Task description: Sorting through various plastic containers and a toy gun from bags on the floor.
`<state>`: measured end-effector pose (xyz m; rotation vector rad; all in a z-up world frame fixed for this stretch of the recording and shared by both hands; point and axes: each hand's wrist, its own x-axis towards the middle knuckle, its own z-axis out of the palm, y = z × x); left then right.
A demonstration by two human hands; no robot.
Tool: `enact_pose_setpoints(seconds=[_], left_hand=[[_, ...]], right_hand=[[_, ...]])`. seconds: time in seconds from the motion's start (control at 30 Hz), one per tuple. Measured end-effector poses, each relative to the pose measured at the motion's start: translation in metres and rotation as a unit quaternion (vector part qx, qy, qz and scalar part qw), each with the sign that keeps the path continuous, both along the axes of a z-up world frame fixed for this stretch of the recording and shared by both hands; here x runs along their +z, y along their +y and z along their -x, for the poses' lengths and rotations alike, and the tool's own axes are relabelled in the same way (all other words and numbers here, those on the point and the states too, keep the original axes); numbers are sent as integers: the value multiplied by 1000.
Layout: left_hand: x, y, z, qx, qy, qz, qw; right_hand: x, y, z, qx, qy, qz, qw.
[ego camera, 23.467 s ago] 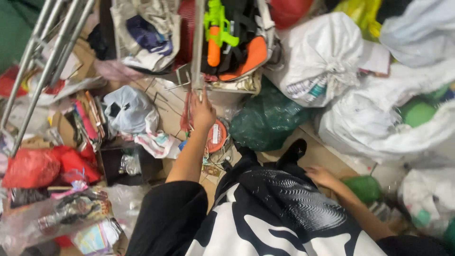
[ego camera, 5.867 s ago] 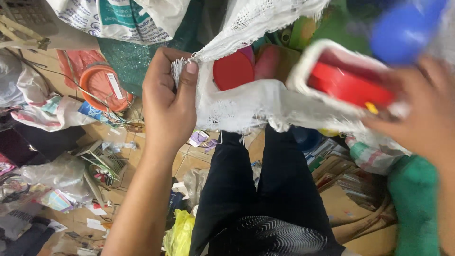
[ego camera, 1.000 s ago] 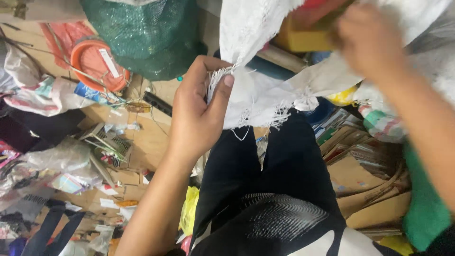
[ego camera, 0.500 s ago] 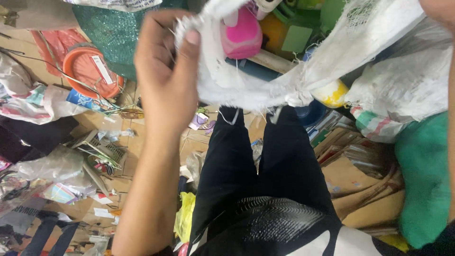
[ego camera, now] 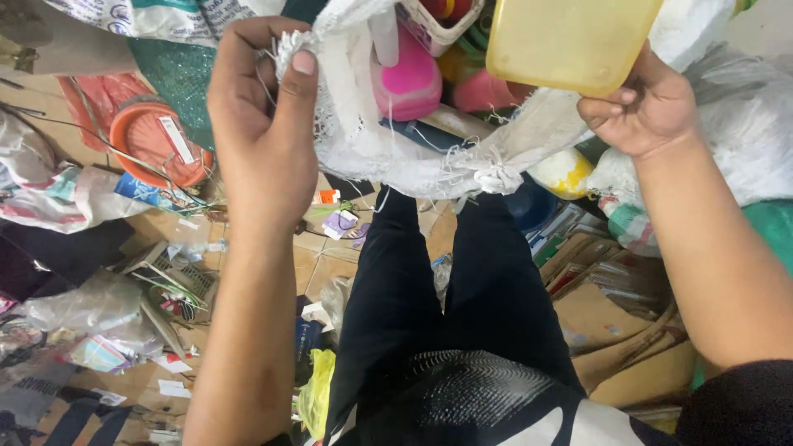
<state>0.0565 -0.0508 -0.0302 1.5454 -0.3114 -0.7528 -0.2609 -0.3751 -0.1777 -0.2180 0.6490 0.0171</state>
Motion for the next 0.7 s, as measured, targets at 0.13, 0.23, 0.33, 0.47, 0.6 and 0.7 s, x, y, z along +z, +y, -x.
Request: enact_pose_setpoints(seconds=[0.13,0.23,0.33,0.47,0.6,0.7], left_hand=[[-5,6,2,3,-5,-11,1000],[-1,3,5,10,8,1,1000],[-2,5,4,14,9,-13,1000],[-10,12,3,23,-15,-4,1000],[-9,13,5,35,0,-26,999],[-11,15,6,39,-2,-31,999]], right_hand=[[-2,-6,5,14,-52,2,999],[3,-3,0,34,-117,-1,993],[9,-1,-5,43,-76,21,996],[-6,-5,4,56,-182,-29,981],[-5,2,13,47,-143,-13,988],[0,6,10,38,-143,-28,989]])
